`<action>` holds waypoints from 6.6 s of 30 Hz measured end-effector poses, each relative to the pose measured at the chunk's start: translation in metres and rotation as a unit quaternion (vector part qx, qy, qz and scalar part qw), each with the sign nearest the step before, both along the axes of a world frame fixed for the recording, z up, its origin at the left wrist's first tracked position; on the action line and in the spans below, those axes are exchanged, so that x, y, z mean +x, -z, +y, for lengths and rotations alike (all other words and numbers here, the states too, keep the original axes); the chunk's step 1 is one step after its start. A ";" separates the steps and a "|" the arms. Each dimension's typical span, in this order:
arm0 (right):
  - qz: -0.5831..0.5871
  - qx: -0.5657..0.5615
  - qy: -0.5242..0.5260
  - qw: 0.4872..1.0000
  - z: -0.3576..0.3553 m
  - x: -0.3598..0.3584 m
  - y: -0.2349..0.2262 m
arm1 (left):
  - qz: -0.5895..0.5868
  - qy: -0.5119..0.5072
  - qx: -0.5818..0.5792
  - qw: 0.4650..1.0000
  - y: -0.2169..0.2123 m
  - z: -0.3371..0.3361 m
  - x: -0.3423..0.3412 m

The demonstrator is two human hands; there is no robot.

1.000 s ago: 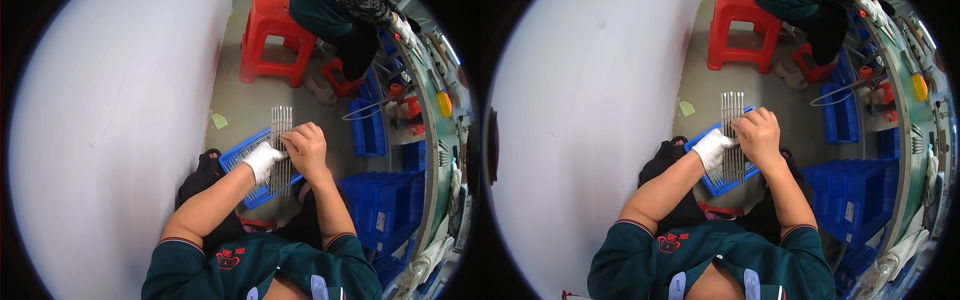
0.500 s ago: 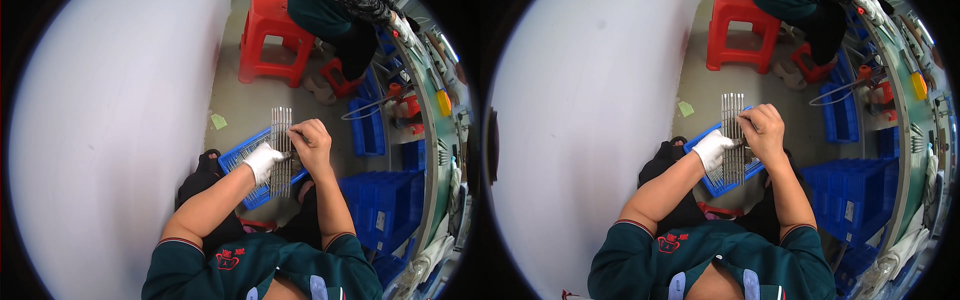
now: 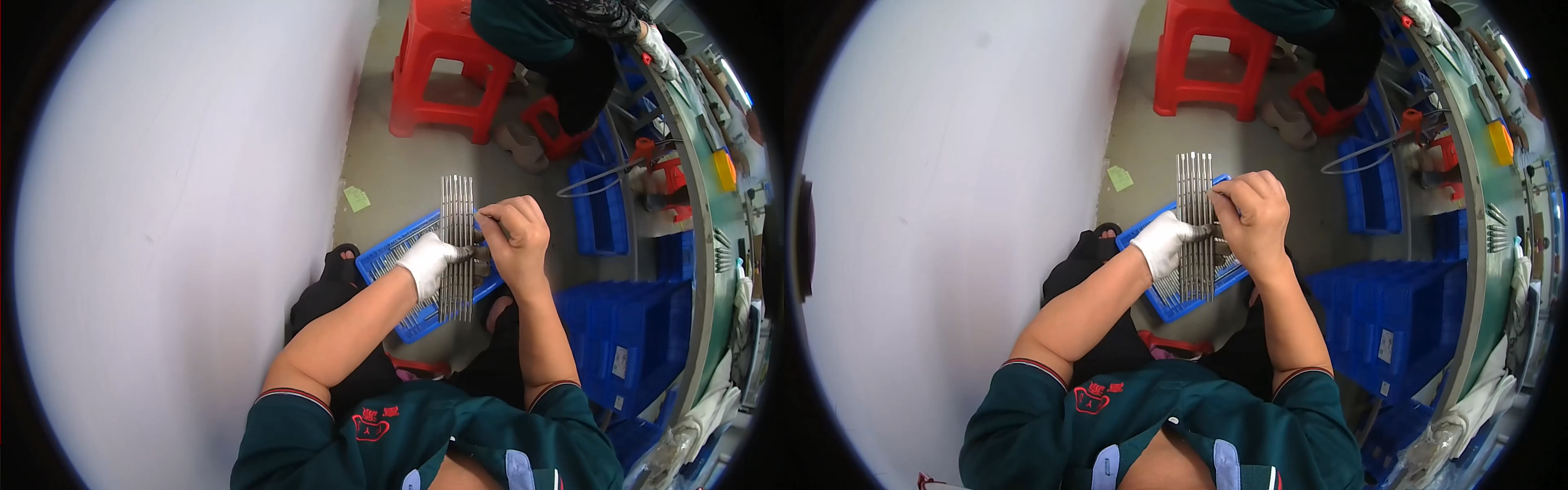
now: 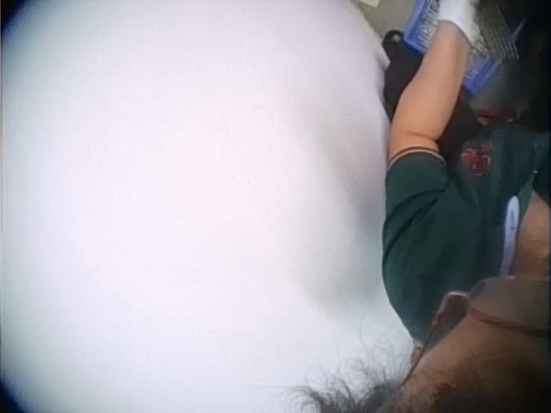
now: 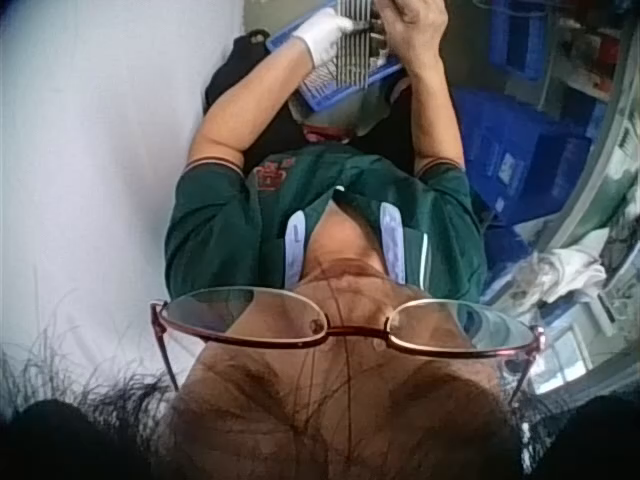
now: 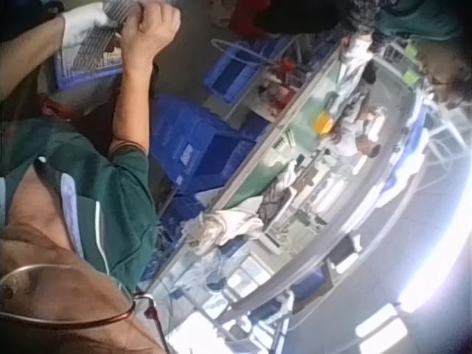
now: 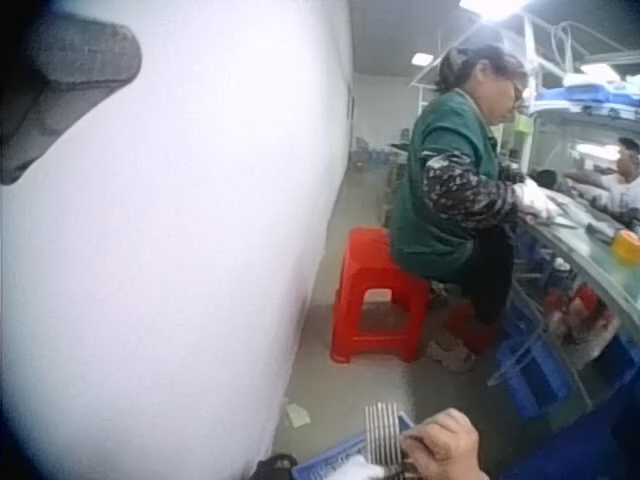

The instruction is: The recorder is picking up thin metal rods and placing them individually into rows in a specialized blue plastic sorting tray.

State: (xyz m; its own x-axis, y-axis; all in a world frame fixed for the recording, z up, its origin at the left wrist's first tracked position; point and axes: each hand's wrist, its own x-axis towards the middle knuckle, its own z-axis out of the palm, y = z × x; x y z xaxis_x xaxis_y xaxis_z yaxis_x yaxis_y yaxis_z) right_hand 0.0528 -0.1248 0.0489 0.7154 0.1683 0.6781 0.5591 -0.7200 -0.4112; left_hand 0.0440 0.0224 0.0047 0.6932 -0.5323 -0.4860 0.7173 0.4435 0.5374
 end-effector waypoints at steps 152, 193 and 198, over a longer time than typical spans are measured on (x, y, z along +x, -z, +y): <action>0.049 -0.018 0.011 0.999 -0.007 -0.004 0.006 | -0.015 -0.011 -0.017 1.000 0.008 0.004 0.004; 0.027 -0.095 -0.017 0.995 0.012 -0.006 0.016 | 0.067 -0.105 -0.081 0.989 0.024 0.013 0.022; 0.062 -0.014 -0.017 0.998 0.011 -0.007 0.007 | 0.086 -0.112 -0.078 0.987 0.022 0.011 0.022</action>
